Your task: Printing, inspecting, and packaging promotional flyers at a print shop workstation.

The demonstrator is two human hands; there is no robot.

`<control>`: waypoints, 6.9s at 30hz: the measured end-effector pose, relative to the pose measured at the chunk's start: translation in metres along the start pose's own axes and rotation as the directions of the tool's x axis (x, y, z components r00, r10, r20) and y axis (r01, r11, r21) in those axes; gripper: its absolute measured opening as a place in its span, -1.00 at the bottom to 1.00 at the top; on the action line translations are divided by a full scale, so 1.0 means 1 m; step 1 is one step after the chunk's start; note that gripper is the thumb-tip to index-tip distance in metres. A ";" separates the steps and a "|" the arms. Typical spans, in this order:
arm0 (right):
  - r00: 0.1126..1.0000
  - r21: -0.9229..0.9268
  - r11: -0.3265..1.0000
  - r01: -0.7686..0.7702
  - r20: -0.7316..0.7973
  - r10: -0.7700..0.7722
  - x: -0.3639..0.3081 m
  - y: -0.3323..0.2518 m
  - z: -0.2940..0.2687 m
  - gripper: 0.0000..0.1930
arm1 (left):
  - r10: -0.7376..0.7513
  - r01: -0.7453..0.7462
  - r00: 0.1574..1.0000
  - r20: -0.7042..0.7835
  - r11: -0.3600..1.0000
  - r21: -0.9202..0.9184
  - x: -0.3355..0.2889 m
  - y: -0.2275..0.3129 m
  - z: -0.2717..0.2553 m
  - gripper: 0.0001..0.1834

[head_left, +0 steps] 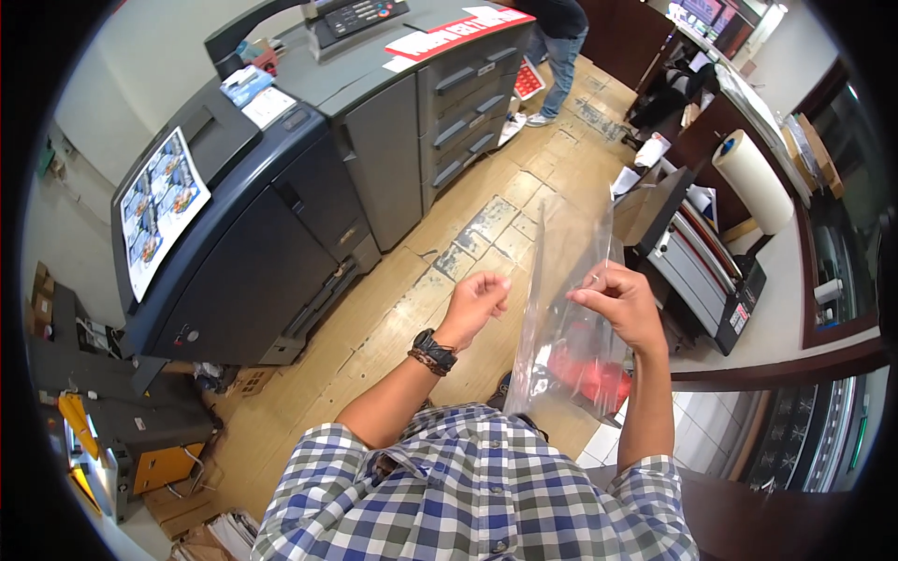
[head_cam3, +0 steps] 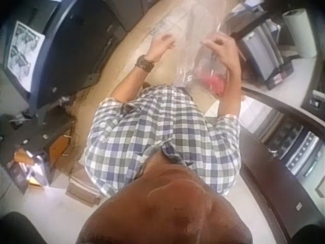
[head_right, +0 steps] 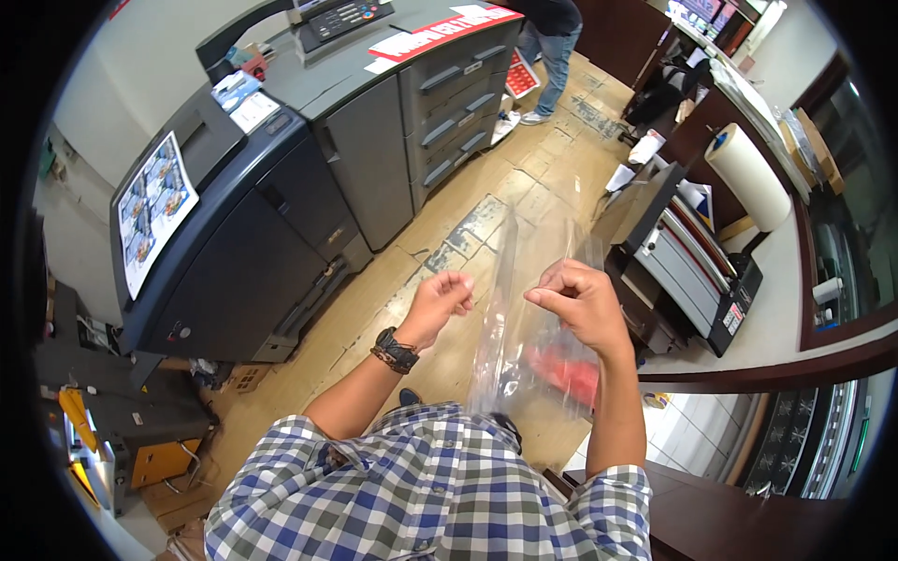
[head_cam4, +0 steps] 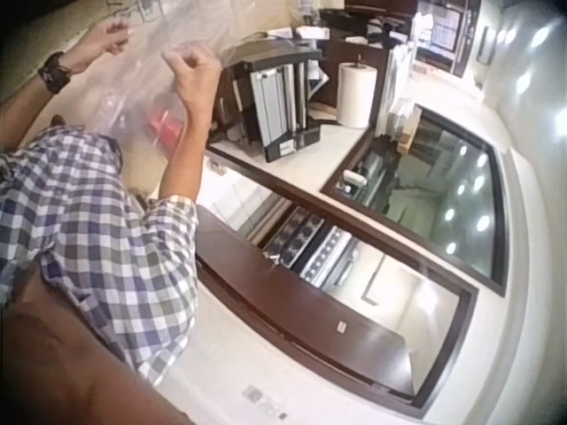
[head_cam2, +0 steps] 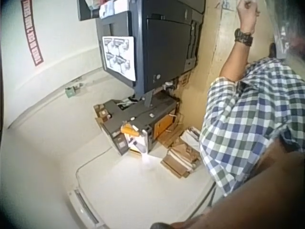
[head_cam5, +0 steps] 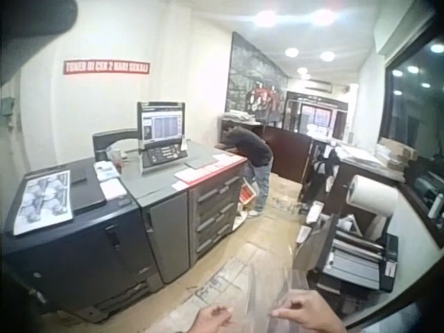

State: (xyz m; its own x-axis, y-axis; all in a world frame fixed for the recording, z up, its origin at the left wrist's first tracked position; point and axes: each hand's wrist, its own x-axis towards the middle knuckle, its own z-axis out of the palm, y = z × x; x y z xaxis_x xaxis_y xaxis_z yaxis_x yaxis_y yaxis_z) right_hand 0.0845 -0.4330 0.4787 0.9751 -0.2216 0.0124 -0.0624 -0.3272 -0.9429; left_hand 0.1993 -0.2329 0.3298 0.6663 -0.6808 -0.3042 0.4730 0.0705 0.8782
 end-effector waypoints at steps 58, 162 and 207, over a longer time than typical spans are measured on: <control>0.517 0.115 0.662 0.740 0.532 -0.671 0.090 -0.029 0.229 -0.93 | 0.818 -0.294 0.190 -0.543 0.575 0.763 -0.144 0.064 -0.031 -0.89; 0.815 0.116 0.991 0.065 0.568 -0.119 0.545 -0.133 0.609 -0.53 | 0.391 0.401 0.436 -0.811 0.722 0.564 -0.207 0.331 -0.679 -0.72; 0.498 0.362 0.806 -0.469 0.862 -0.098 0.468 -0.226 0.690 -0.08 | 0.739 -0.310 0.556 -0.380 0.608 0.731 -0.178 0.310 -0.613 -0.34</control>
State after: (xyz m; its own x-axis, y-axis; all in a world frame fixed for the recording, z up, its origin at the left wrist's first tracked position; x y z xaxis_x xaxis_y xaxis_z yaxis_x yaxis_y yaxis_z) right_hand 0.7021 0.1707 0.4683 0.6752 0.7132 -0.1881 -0.4299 0.1732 -0.8861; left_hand 0.5809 0.3568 0.4299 0.9391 -0.0491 0.3401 -0.3398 -0.2791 0.8981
